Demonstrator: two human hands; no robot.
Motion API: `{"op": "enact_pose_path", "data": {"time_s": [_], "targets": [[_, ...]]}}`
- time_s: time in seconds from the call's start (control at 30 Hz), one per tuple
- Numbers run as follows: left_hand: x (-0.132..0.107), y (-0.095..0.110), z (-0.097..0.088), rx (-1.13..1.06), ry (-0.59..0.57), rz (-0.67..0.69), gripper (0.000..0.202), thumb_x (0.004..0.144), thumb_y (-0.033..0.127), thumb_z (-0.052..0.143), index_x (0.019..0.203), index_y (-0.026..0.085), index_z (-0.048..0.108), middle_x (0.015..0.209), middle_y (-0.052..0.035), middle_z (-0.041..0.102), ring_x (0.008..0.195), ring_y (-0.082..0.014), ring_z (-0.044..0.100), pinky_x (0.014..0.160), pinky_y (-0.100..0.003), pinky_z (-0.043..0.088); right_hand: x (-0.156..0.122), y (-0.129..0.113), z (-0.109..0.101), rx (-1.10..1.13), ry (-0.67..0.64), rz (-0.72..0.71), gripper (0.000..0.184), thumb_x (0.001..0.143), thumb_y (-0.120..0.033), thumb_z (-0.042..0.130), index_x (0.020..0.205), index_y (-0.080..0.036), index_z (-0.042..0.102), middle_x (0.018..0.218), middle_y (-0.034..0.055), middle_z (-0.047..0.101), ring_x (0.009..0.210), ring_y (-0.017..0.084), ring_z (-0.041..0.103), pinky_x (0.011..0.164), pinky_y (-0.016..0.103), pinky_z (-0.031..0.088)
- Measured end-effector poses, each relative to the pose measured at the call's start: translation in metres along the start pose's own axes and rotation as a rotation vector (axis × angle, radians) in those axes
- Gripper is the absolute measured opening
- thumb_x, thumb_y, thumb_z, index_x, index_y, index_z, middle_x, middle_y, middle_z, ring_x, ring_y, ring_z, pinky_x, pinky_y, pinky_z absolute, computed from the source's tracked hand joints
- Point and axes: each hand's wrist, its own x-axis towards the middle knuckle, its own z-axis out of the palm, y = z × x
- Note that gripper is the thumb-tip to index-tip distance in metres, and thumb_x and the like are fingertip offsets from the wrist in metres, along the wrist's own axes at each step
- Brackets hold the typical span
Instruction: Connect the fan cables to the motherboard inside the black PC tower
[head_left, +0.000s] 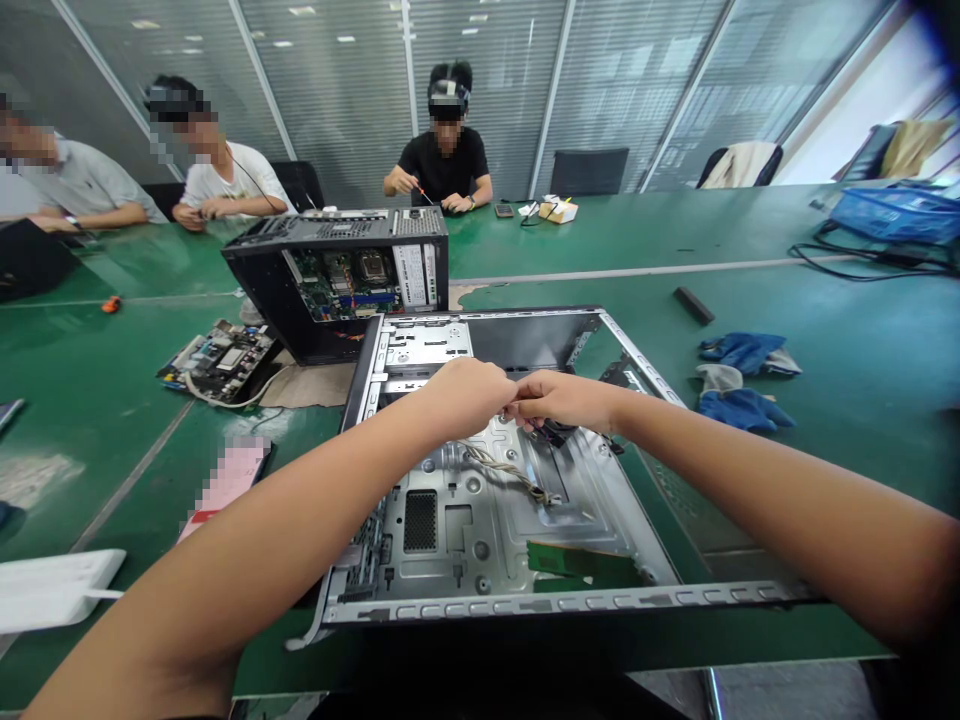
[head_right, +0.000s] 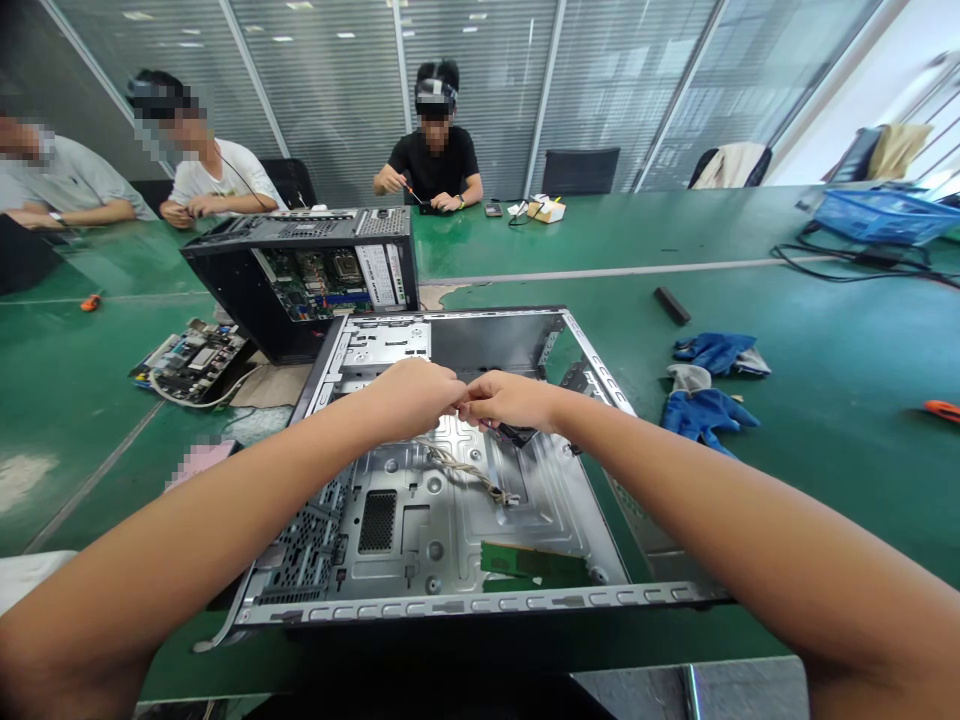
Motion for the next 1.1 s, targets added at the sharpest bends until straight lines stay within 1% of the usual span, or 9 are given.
{"op": "enact_pose_path", "data": {"time_s": [0.23, 0.47, 0.6, 0.73, 0.87, 1.0, 1.1], "targets": [[-0.0004, -0.0004, -0.0006, -0.008, 0.001, 0.01, 0.03, 0.075, 0.005, 0.055, 0.097, 0.018, 0.07, 0.089, -0.0076, 0.069, 0.075, -0.0177, 0.063, 0.062, -0.028, 0.039, 0.0, 0.0005, -0.0005, -0.034, 0.025, 0.02, 0.009, 0.075, -0.026, 0.058, 0.076, -0.017, 0.059, 0.071, 0.0012, 0.057, 0.064, 0.013, 0.051, 0.062, 0.029, 0.037], [0.0011, -0.0025, 0.0029, -0.065, -0.004, -0.015, 0.035, 0.077, 0.006, 0.055, 0.103, 0.024, 0.07, 0.092, -0.0067, 0.069, 0.08, -0.0194, 0.063, 0.066, -0.03, 0.04, -0.0003, 0.0005, -0.0017, -0.057, 0.056, 0.023, 0.013, 0.074, -0.029, 0.06, 0.075, -0.016, 0.062, 0.065, 0.0007, 0.056, 0.062, 0.013, 0.048, 0.061, 0.029, 0.035], [0.0031, -0.004, 0.0066, -0.062, 0.014, -0.008, 0.034, 0.077, 0.008, 0.055, 0.105, 0.022, 0.069, 0.09, -0.0077, 0.069, 0.08, -0.0198, 0.063, 0.064, -0.029, 0.04, 0.0005, 0.002, -0.0019, -0.046, 0.063, 0.011, 0.013, 0.073, -0.029, 0.061, 0.075, -0.016, 0.063, 0.062, 0.0001, 0.055, 0.06, 0.013, 0.047, 0.059, 0.029, 0.034], [0.004, -0.0055, 0.0087, -0.065, 0.01, -0.001, 0.03, 0.077, 0.008, 0.054, 0.1, 0.02, 0.069, 0.09, -0.0077, 0.069, 0.08, -0.0198, 0.063, 0.063, -0.029, 0.041, 0.0007, 0.003, -0.0016, -0.043, 0.064, 0.002, 0.015, 0.073, -0.029, 0.06, 0.078, -0.016, 0.065, 0.062, -0.0001, 0.055, 0.061, 0.013, 0.046, 0.059, 0.028, 0.034], [0.0027, -0.0065, 0.0092, -0.106, 0.03, 0.003, 0.022, 0.083, 0.014, 0.052, 0.095, 0.019, 0.069, 0.094, -0.0077, 0.069, 0.082, -0.0198, 0.063, 0.066, -0.03, 0.042, -0.0005, 0.0006, -0.0006, -0.035, 0.069, 0.026, 0.019, 0.071, -0.031, 0.062, 0.081, -0.016, 0.065, 0.066, 0.0, 0.055, 0.063, 0.013, 0.048, 0.06, 0.028, 0.035], [0.0013, -0.0062, 0.0078, -0.133, 0.07, 0.012, 0.022, 0.086, 0.019, 0.051, 0.097, 0.018, 0.069, 0.094, -0.0086, 0.068, 0.083, -0.0191, 0.062, 0.069, -0.031, 0.043, -0.0005, 0.0, -0.0007, -0.044, 0.051, 0.022, 0.017, 0.072, -0.033, 0.061, 0.077, -0.016, 0.062, 0.066, 0.0, 0.054, 0.063, 0.013, 0.047, 0.059, 0.028, 0.034], [0.0019, -0.0054, 0.0072, -0.119, 0.063, 0.023, 0.022, 0.086, 0.02, 0.051, 0.098, 0.018, 0.069, 0.093, -0.0089, 0.069, 0.081, -0.0193, 0.062, 0.068, -0.031, 0.042, 0.0008, 0.0019, -0.0013, -0.036, 0.023, -0.005, 0.016, 0.073, -0.032, 0.061, 0.074, -0.016, 0.061, 0.066, -0.0002, 0.053, 0.062, 0.012, 0.046, 0.058, 0.028, 0.033]]}}
